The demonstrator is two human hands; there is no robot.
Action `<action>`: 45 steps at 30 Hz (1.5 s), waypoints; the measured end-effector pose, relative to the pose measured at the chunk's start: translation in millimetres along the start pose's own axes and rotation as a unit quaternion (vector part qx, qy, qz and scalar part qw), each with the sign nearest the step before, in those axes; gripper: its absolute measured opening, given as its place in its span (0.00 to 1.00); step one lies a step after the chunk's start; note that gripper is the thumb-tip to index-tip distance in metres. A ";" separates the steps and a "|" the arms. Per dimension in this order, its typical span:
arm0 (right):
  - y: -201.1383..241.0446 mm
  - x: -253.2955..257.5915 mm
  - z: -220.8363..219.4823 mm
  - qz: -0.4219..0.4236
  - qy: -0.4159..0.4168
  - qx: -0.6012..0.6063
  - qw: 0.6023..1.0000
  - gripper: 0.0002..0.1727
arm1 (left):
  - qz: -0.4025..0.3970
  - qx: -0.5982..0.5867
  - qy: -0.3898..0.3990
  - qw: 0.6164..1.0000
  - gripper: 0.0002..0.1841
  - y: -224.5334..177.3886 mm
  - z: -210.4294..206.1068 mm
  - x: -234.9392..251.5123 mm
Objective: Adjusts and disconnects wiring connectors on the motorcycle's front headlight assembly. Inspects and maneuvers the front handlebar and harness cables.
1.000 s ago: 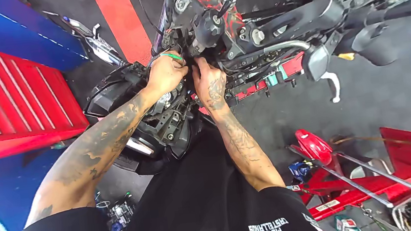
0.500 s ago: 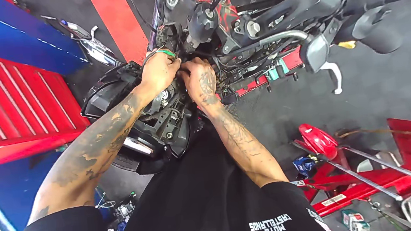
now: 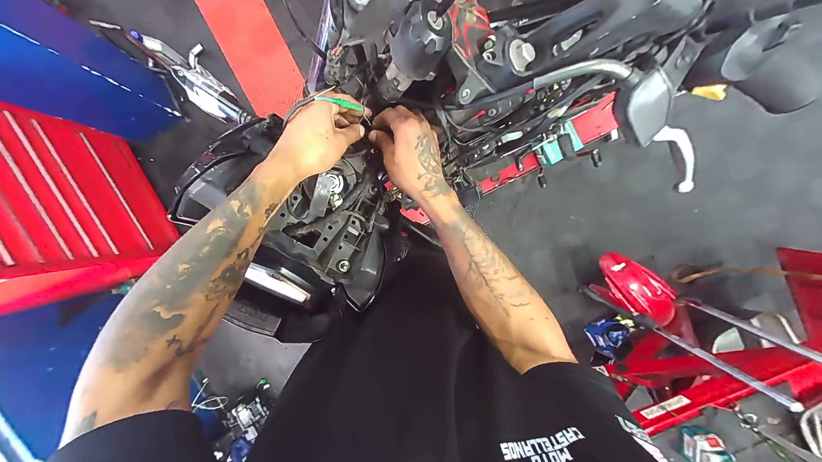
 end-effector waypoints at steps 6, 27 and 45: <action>0.2 -1.5 1.4 -0.007 -0.010 0.002 1.000 0.11 | -0.081 0.031 -0.011 0.996 0.13 4.6 -1.3 4.9; 14.5 -41.6 -7.4 0.044 -0.195 -0.083 0.976 0.08 | 0.031 -0.122 -0.014 0.992 0.12 3.6 -3.2 11.0; 7.6 -41.7 11.0 0.078 -0.139 -0.003 0.987 0.11 | 0.039 -0.188 -0.013 0.981 0.08 0.5 -7.9 8.0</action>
Point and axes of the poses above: each hand's wrist, its own x-axis towards the middle knuckle, its own z-axis out of the back of the hand, y = z × x, the point moved 2 cm from there along x, towards the middle knuckle, and after that the axes turned 9 degrees about -x, right-handed, at the moved point
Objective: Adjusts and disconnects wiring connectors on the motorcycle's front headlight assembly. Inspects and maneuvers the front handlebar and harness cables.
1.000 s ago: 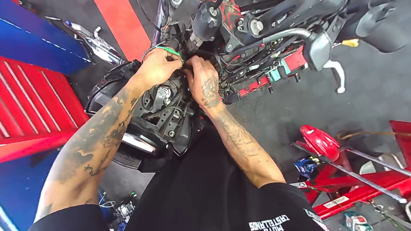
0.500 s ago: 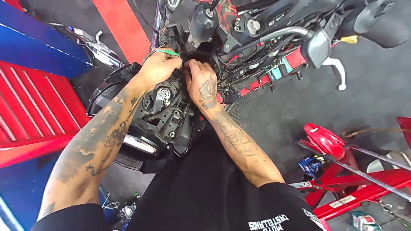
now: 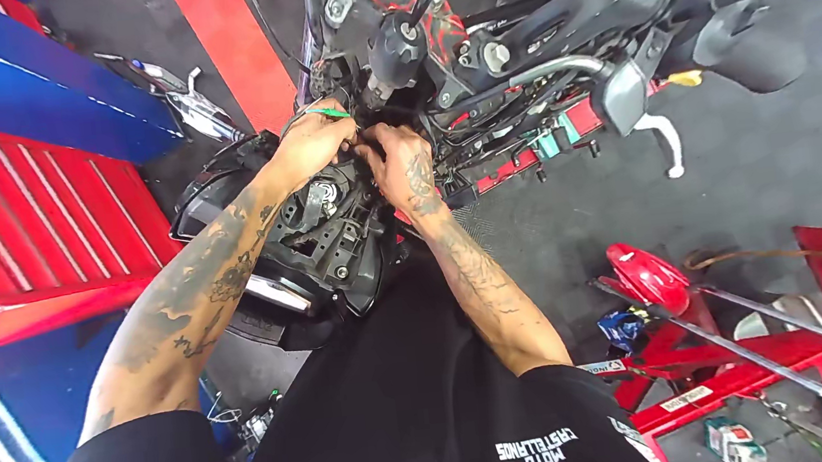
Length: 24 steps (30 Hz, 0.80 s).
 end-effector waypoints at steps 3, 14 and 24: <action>0.1 2.7 4.3 -0.006 0.003 0.026 1.000 0.09 | -0.009 0.018 0.010 1.000 0.09 0.4 2.0 -3.3; 2.9 -6.7 -9.4 0.037 -0.064 -0.021 0.997 0.06 | -0.029 0.078 0.004 0.997 0.14 -1.7 1.8 -1.9; -1.4 -8.1 -1.3 0.033 -0.040 0.018 0.998 0.07 | -0.076 0.077 0.036 0.993 0.12 1.0 5.8 -0.4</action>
Point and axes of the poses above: each hand's wrist, its own x-axis towards the middle knuckle, its own z-axis out of the back of the hand, y = z × x, the point moved 2 cm from there along x, towards the middle knuckle, and after that the axes turned 9 degrees about -x, right-handed, at the moved point
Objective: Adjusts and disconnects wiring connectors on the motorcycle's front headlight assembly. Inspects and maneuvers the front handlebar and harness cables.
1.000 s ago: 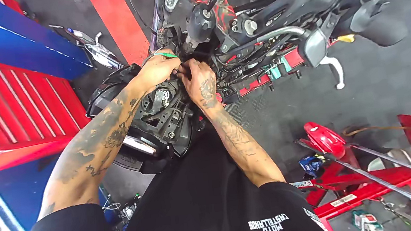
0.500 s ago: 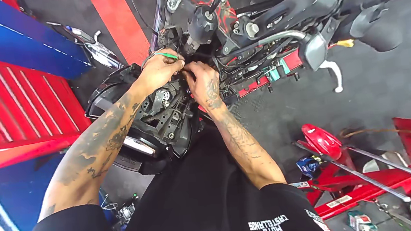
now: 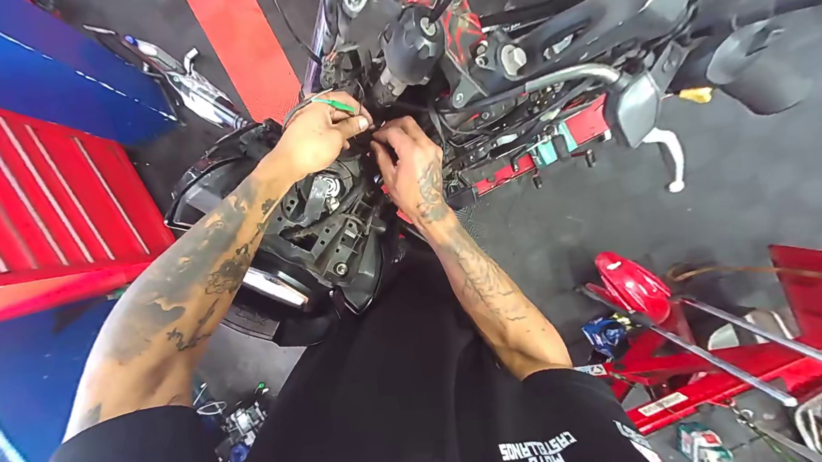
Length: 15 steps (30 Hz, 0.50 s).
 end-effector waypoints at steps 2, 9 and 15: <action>1.0 1.9 3.6 -0.020 0.000 0.003 1.000 0.07 | -0.016 -0.039 0.046 0.998 0.12 1.4 2.6 -1.2; 2.6 1.6 5.2 -0.032 -0.012 -0.022 0.999 0.07 | -0.037 -0.042 0.035 0.998 0.18 7.0 -8.6 1.1; 2.8 4.9 7.4 -0.057 0.019 -0.017 0.998 0.06 | -0.044 0.012 0.043 0.998 0.11 8.9 -7.5 7.0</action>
Point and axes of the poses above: each hand's wrist, its own x-axis towards the middle knuckle, its own z-axis out of the back of the hand, y = z × x, the point moved 2 cm from there along x, towards the middle knuckle, and after that the axes turned 9 degrees about -x, right-handed, at the moved point
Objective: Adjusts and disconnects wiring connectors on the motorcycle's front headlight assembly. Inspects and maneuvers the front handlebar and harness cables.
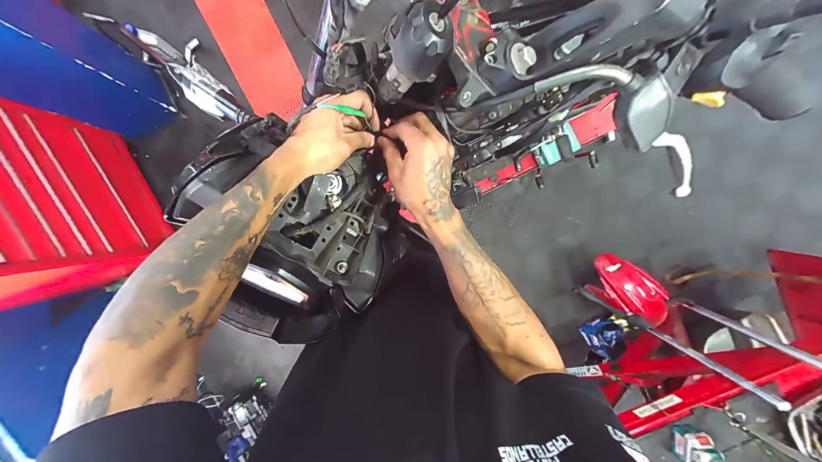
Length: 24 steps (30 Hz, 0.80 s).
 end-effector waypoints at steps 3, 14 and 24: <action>-0.2 1.1 3.7 -0.020 0.015 0.012 1.000 0.06 | -0.023 0.019 0.010 1.000 0.11 1.5 -0.5 3.6; -10.7 -2.6 -2.7 0.051 -0.007 0.035 0.998 0.04 | -0.048 0.041 0.024 0.998 0.13 3.2 0.7 7.5; -18.5 -1.1 -2.3 0.084 -0.011 0.040 0.996 0.03 | -0.068 0.052 0.028 0.996 0.11 7.2 2.4 10.8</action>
Point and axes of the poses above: each hand's wrist, its own x-axis towards the middle knuckle, its own z-axis out of the back of the hand, y = z × x, the point moved 2 cm from there along x, towards the middle knuckle, and after that the axes turned 9 degrees about -x, right-handed, at the moved point
